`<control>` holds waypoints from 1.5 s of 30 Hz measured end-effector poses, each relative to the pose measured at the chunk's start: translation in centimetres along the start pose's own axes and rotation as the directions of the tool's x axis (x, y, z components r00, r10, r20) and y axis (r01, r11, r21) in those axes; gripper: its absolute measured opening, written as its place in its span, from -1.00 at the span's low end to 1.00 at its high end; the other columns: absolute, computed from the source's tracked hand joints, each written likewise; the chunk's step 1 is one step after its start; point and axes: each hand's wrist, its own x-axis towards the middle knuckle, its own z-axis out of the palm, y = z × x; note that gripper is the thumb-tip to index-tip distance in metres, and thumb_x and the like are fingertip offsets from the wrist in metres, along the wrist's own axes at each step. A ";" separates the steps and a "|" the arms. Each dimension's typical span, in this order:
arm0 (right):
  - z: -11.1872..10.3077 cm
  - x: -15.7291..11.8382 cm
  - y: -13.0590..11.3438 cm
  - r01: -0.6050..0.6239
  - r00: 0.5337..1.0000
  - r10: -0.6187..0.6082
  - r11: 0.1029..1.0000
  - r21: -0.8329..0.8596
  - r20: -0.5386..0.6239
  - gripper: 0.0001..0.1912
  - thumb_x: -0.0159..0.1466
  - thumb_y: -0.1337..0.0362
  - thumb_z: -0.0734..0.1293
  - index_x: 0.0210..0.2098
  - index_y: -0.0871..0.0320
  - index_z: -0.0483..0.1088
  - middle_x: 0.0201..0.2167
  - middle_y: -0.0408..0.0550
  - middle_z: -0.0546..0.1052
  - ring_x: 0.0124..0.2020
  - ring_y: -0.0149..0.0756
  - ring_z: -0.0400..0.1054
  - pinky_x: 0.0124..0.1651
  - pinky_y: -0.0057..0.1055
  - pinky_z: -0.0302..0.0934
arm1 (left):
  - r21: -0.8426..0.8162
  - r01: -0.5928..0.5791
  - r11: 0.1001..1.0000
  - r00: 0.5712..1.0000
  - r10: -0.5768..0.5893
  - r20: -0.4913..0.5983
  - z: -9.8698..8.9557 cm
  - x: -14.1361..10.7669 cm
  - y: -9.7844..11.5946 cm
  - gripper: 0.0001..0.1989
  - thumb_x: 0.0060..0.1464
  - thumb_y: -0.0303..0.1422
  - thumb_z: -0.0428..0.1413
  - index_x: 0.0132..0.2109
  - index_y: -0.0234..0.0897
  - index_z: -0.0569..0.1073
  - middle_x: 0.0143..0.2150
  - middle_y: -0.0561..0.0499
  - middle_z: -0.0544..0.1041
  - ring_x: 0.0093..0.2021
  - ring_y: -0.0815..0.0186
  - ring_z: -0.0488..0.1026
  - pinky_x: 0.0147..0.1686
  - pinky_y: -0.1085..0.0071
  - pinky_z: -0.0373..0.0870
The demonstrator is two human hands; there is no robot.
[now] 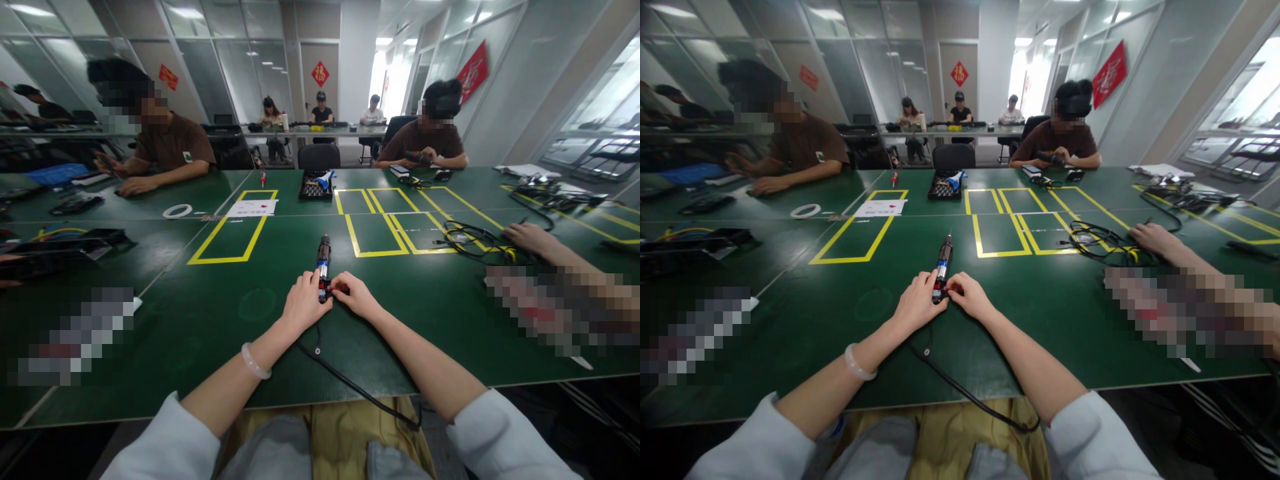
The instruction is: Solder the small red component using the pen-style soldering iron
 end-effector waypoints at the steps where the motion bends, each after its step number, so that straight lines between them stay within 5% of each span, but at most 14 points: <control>1: 0.0 0.0 0.0 -0.002 1.000 0.002 1.000 0.000 -0.001 -0.90 0.18 0.40 0.30 -0.30 0.14 0.40 -0.32 -0.11 0.35 -0.34 -0.37 0.25 -0.21 -0.42 0.17 | 0.009 -0.002 1.000 1.000 0.002 -0.004 0.0 0.0 0.0 -0.32 0.01 -0.16 0.11 0.25 -0.27 0.13 0.00 -0.19 0.30 -0.02 0.08 0.31 -0.15 0.26 0.29; 16: -0.5 -0.3 -0.7 -0.046 0.997 0.050 0.996 0.076 -0.054 -0.80 0.22 0.34 0.26 -0.18 0.15 0.45 -0.30 -0.07 0.52 -0.36 -0.36 0.35 -0.25 -0.41 0.24 | 0.050 0.035 0.998 0.999 -0.035 -0.016 -0.1 0.5 0.6 -0.33 0.04 -0.09 0.08 0.25 -0.22 0.15 -0.03 -0.20 0.32 -0.04 0.06 0.31 -0.16 0.24 0.25; 28: -1.5 -0.7 -1.0 -0.022 0.996 0.012 0.991 0.129 0.083 -0.72 0.20 0.35 0.28 -0.08 0.16 0.41 -0.23 -0.08 0.51 -0.31 -0.38 0.36 -0.22 -0.43 0.25 | 0.108 0.028 0.994 0.999 -0.030 0.016 -1.1 0.6 -1.1 -0.35 0.11 -0.05 -0.01 0.28 -0.22 0.15 -0.06 -0.19 0.33 -0.08 0.07 0.32 -0.15 0.24 0.26; 35: -1.8 -0.7 -0.4 -0.065 0.997 0.059 0.991 0.115 0.049 -0.74 0.21 0.34 0.26 -0.09 0.17 0.41 -0.24 -0.07 0.51 -0.33 -0.39 0.33 -0.25 -0.45 0.24 | 0.186 0.074 0.980 0.996 -0.084 0.044 -2.9 -0.8 -5.3 -0.33 0.12 -0.04 -0.05 0.30 -0.24 0.14 -0.02 -0.20 0.34 -0.11 0.07 0.33 -0.14 0.24 0.28; 45: -1.7 -0.8 -0.6 -0.082 0.995 0.076 0.992 0.096 0.064 -0.77 0.23 0.32 0.26 -0.13 0.19 0.43 -0.29 -0.07 0.51 -0.38 -0.40 0.31 -0.27 -0.45 0.22 | 0.321 0.363 0.875 0.920 -0.391 0.026 -6.3 -2.7 -15.9 -0.30 0.13 0.06 -0.16 0.30 -0.22 0.14 0.04 -0.29 0.31 -0.04 -0.07 0.33 -0.13 0.14 0.30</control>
